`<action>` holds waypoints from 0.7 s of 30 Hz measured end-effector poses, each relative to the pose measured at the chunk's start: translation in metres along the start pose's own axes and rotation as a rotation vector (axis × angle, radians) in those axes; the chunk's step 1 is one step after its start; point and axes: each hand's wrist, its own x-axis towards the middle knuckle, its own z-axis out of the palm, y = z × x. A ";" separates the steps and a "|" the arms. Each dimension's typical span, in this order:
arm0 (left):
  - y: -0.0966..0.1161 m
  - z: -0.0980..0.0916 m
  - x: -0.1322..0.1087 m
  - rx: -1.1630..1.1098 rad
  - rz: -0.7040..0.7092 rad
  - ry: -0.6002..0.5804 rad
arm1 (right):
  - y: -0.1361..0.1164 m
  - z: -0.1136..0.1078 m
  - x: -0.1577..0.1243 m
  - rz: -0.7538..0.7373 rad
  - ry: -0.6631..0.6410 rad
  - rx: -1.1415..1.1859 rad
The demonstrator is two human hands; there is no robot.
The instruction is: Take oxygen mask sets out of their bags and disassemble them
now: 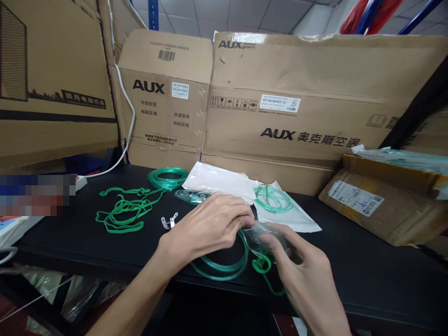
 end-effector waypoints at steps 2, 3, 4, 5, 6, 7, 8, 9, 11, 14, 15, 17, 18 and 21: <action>-0.001 -0.002 -0.001 -0.016 -0.038 -0.018 | 0.002 0.001 0.000 -0.028 -0.027 -0.008; -0.001 -0.004 -0.002 -0.021 -0.059 -0.027 | 0.003 0.001 0.000 -0.042 -0.045 -0.006; -0.001 -0.006 -0.002 -0.023 -0.076 -0.036 | 0.005 0.001 0.000 -0.062 -0.063 0.000; 0.000 -0.010 -0.003 -0.023 -0.089 -0.050 | 0.007 0.001 0.000 -0.088 -0.080 0.004; 0.000 -0.014 -0.004 -0.025 -0.098 -0.070 | 0.009 0.001 0.000 -0.121 -0.096 0.005; 0.000 -0.018 -0.006 -0.029 -0.103 -0.097 | 0.012 0.002 0.000 -0.160 -0.112 0.004; 0.000 -0.022 -0.008 -0.033 -0.105 -0.129 | 0.015 0.002 -0.001 -0.202 -0.126 0.000; 0.000 -0.025 -0.012 -0.036 -0.110 -0.162 | 0.019 0.003 -0.002 -0.246 -0.142 -0.004; 0.000 -0.030 -0.024 -0.028 -0.139 -0.216 | 0.028 0.005 -0.004 -0.328 -0.177 -0.014; 0.001 -0.028 -0.050 0.012 -0.215 -0.265 | 0.040 0.004 -0.011 -0.398 -0.202 -0.047; 0.002 -0.025 -0.059 0.025 -0.241 -0.282 | 0.043 0.002 -0.016 -0.408 -0.199 -0.073; 0.004 -0.019 -0.075 0.047 -0.284 -0.313 | 0.044 -0.005 -0.027 -0.424 -0.167 -0.127; 0.005 -0.015 -0.081 0.057 -0.299 -0.325 | 0.043 -0.009 -0.035 -0.431 -0.143 -0.144; 0.009 -0.006 -0.088 0.072 -0.292 -0.319 | 0.037 -0.018 -0.062 -0.386 -0.080 -0.047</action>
